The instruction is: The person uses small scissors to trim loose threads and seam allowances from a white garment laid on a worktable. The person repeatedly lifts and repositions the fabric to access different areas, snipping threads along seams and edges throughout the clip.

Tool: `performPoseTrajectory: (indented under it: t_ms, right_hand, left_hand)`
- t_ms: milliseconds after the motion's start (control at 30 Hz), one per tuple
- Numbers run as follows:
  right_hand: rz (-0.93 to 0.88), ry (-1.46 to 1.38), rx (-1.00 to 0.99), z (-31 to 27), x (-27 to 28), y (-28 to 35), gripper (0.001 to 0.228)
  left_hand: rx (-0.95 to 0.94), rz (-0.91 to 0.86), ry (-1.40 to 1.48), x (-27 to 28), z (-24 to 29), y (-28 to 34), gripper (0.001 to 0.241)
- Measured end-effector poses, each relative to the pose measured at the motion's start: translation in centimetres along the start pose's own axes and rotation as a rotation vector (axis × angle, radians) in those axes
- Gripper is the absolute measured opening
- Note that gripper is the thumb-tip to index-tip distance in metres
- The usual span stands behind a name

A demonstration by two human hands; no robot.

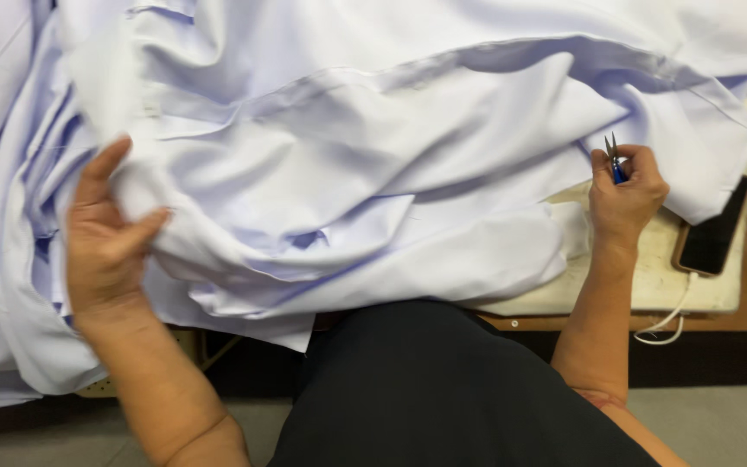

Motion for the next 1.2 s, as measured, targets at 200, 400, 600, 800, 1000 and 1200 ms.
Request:
performPoseTrajectory:
  t_ms: [200,400,600,800,1000,1200]
  right_hand:
    - [-0.102,-0.368,0.530,-6.7,-4.7,-0.9,0.014]
    - [-0.232,-0.243,0.656,-14.5,-20.7,-2.3,0.041]
    - [-0.619,-0.654,0.077,-15.4,-20.8,-5.0,0.018]
    - [-1.079,-0.856,0.031,-4.2,-2.5,-1.2,0.023]
    - [-0.018,-0.040,-0.035,5.7,5.7,-0.1,0.026]
    - [0.230,0.174,0.084,9.2,3.0,-3.5,0.055]
  left_hand:
    - [-0.117,-0.124,-1.098,0.0,2.4,-3.4,0.044]
    - [0.225,-0.058,-1.449,-4.9,-6.2,-3.5,0.083]
    - [0.021,0.016,-1.322,0.2,-8.9,-1.3,0.087]
    - [-0.307,0.150,-0.813,0.6,-6.9,1.9,0.098]
    - [0.031,0.191,-1.369,-7.6,-1.8,2.5,0.092]
    - [-0.695,-0.519,-0.884,-28.4,-7.0,-3.4,0.049]
Point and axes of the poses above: each hand's wrist, its own y-axis away from the middle knuckle, its own x-axis out of the back of the hand, z = x × y, the point moved 1 cm from there along -y, towards the middle knuckle, and after that the axes turned 7 degrees about -x, right-handed, at the moved point
